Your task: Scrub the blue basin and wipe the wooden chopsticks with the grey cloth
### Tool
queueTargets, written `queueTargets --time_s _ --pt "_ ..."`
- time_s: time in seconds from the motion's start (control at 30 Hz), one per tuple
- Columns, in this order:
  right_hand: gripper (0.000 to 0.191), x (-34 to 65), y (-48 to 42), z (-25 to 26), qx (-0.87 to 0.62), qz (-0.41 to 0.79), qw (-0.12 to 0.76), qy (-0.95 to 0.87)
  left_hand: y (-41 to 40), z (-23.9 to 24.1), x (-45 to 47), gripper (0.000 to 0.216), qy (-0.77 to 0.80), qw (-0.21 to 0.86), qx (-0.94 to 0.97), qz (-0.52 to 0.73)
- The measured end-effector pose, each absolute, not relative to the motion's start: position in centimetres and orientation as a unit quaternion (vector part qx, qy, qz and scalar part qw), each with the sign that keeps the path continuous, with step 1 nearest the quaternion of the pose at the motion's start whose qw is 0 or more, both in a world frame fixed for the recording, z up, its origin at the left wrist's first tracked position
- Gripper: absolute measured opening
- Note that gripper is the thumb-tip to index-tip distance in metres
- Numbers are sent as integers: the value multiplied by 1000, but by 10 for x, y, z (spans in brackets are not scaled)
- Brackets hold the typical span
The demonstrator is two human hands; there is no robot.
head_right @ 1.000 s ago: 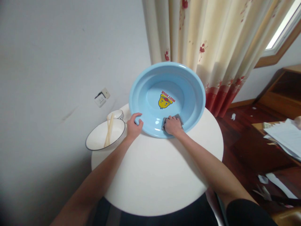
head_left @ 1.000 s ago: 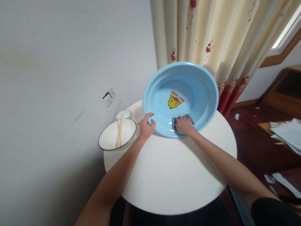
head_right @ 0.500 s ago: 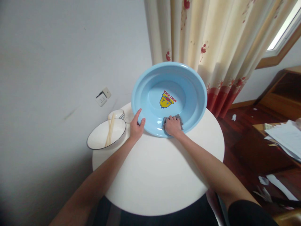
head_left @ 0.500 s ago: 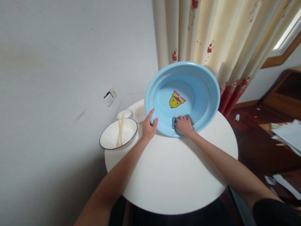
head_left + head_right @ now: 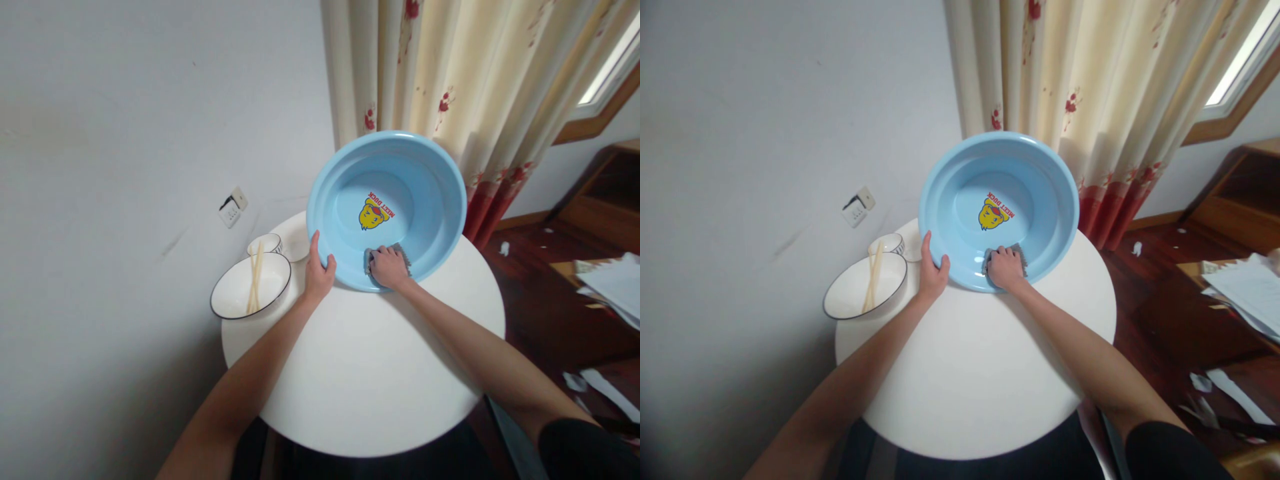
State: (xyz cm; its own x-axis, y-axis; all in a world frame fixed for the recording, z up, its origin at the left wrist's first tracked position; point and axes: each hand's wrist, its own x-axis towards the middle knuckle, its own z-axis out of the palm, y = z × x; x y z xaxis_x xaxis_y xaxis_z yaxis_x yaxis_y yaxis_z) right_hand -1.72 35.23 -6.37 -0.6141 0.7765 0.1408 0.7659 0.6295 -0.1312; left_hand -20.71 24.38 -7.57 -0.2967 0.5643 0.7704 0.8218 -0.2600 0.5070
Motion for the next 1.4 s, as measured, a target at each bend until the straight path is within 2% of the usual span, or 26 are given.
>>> queueTargets --time_s 0.2,0.4,0.7,0.93,1.1,1.4 --pt "39 -20 349 -62 -403 63 93 -909 243 -74 -208 57 -600 117 -595 -521" --pt "50 -28 342 -62 -277 140 158 -937 242 -72 -207 50 -609 116 -590 -517" --pt "52 -29 341 -62 -266 139 176 -937 244 -71 -207 48 -614 126 -584 -516" --pt "50 -22 353 -59 -311 110 119 -936 241 -68 -207 49 -626 114 -581 -508" --pt "44 -7 365 -55 -389 46 56 -918 239 -68 -209 51 -644 89 -569 -504" --pt "42 -5 361 -56 -407 24 59 -911 241 -68 -210 49 -630 112 -576 -508"
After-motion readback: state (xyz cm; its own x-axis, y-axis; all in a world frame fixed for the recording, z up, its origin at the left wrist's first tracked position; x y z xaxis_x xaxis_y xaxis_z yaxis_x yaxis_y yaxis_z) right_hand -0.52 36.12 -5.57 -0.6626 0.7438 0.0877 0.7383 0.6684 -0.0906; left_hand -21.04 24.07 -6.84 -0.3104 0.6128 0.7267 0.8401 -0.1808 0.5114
